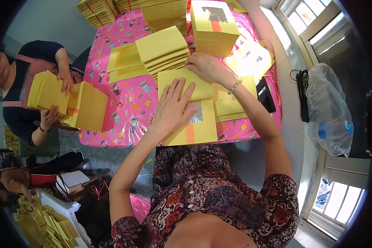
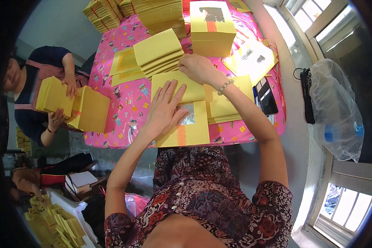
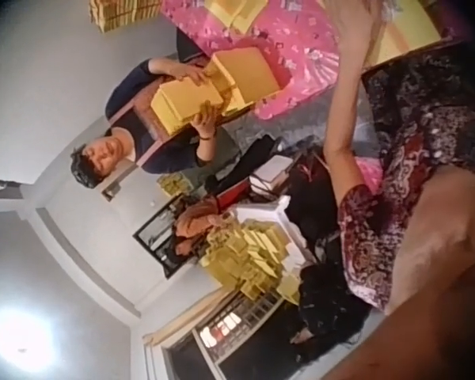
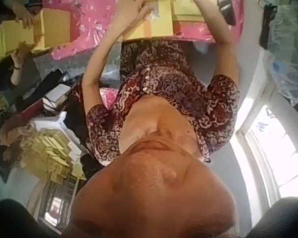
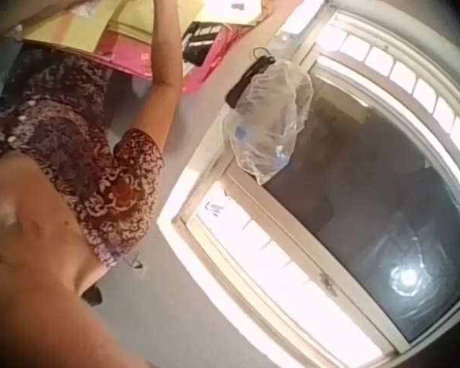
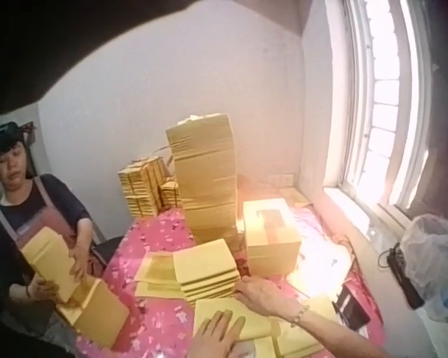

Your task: Tying ribbons around stacks of yellow paper for packaging.

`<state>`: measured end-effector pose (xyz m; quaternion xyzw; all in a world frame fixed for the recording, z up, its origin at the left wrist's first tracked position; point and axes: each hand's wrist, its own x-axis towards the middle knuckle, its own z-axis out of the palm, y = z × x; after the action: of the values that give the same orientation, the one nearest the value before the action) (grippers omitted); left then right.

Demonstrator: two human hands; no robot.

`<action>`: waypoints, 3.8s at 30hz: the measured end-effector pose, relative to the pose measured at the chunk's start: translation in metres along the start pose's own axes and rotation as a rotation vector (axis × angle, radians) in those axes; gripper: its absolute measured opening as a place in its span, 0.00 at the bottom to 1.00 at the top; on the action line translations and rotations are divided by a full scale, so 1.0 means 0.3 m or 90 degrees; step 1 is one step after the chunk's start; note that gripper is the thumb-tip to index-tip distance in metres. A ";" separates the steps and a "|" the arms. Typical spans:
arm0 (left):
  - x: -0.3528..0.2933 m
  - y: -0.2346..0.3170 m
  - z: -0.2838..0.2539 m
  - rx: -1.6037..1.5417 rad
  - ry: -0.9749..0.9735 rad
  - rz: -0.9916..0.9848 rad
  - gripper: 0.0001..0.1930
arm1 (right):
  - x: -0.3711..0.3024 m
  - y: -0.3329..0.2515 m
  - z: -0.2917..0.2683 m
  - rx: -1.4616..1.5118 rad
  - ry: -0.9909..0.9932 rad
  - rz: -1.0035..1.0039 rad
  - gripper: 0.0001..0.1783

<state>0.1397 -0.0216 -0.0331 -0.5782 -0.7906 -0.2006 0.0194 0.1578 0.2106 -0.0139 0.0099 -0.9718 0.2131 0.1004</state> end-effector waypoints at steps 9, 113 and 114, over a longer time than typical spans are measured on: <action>0.006 -0.009 0.011 -0.010 -0.013 -0.006 0.36 | 0.029 -0.029 0.034 0.063 -0.081 0.014 0.14; -0.073 0.067 0.081 -0.179 0.115 0.028 0.25 | -0.720 0.132 -0.029 0.508 0.168 0.464 0.27; -0.073 0.066 0.081 -0.171 0.112 0.027 0.24 | -0.716 0.117 -0.036 0.501 0.177 0.458 0.27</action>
<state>0.1700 -0.0282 -0.0555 -0.5725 -0.7394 -0.3540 0.0150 0.3680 0.2418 -0.0616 -0.3144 -0.7384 0.5806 0.1372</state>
